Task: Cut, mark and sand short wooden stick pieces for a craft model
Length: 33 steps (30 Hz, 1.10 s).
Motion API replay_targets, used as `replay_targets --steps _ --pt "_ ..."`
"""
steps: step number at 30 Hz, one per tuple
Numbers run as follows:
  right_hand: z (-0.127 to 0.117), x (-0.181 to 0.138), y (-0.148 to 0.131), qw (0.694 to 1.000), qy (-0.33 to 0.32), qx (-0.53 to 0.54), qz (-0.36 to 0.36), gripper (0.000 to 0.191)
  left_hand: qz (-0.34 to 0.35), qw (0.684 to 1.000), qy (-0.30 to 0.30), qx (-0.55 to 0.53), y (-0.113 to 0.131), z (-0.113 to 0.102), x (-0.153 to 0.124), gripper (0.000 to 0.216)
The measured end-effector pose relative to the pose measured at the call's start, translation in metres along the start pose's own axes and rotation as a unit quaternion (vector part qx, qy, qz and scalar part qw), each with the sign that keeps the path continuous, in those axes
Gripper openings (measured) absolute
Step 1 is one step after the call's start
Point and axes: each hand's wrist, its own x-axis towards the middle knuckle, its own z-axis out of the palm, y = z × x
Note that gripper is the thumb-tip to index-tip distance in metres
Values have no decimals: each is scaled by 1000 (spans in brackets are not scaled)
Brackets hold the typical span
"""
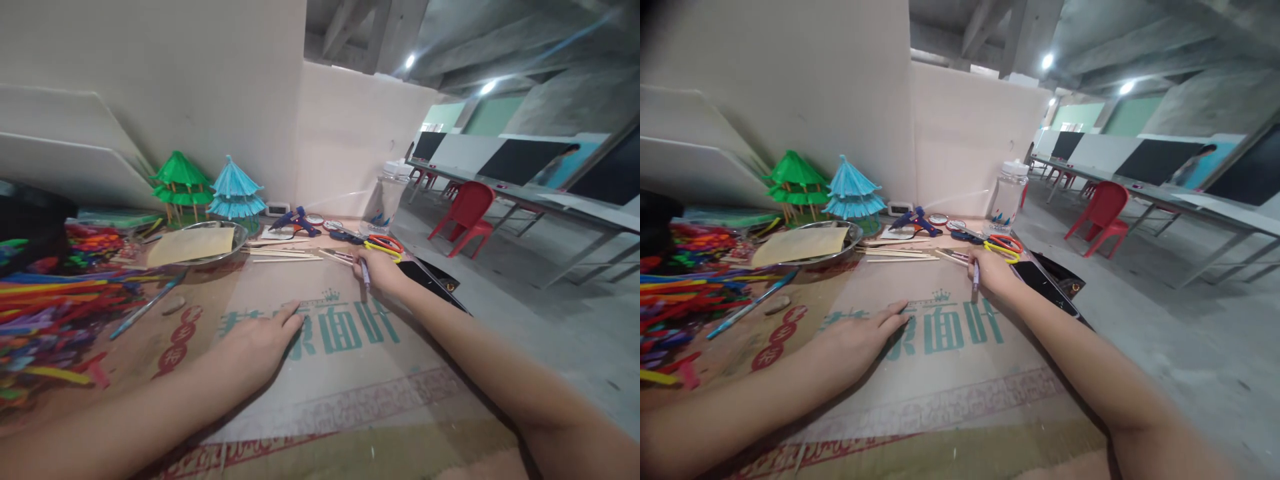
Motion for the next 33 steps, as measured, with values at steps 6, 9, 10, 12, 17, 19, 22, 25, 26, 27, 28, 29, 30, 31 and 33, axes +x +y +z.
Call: replay_targets --steps 6,9,10,12,17,19,22,25,26,27,28,29,30,31,33 --pt "-19 -14 -39 981 -50 143 -118 24 13 1000 5 4 2 0 1 63" --pt "-22 -24 -54 940 -97 267 -189 24 6 1000 3 9 2 -1 2 61" --pt "-22 -27 -57 928 -108 295 -199 24 5 1000 -1 11 3 -2 2 60" --pt "-21 -30 -61 918 -123 320 -202 25 3 1000 -11 13 3 -5 3 59" --pt "-22 -32 -61 921 -140 309 -193 26 8 1000 -13 9 4 -11 3 59" --pt "-21 -32 -60 922 -141 303 -196 25 12 1000 -12 11 4 -11 2 59" --pt "-19 -32 -60 922 -146 302 -192 23 19 1000 -3 8 3 -5 1 60" --pt "-18 -32 -60 922 -144 306 -190 22 22 1000 17 -9 0 3 2 57" --pt "-18 -32 -60 922 -141 304 -192 22 23 999 30 -27 -2 3 2 53" --pt "-19 -32 -61 924 -138 299 -195 22 21 996 55 -59 -5 0 2 49" --pt "-21 -33 -62 926 -133 291 -200 21 17 990 93 -106 -7 -5 1 43" --pt "-22 -34 -64 929 -124 282 -206 20 9 977 136 -165 -10 -13 0 37" --pt "-23 -36 -67 932 -110 272 -212 18 -7 953 190 -236 -13 -24 -2 33" --pt "-24 -39 -71 936 -94 262 -214 16 -25 924 227 -307 -15 -36 -5 32" --pt "-21 -47 -80 942 -63 253 -210 13 -60 867 265 -418 -18 -60 -11 36"
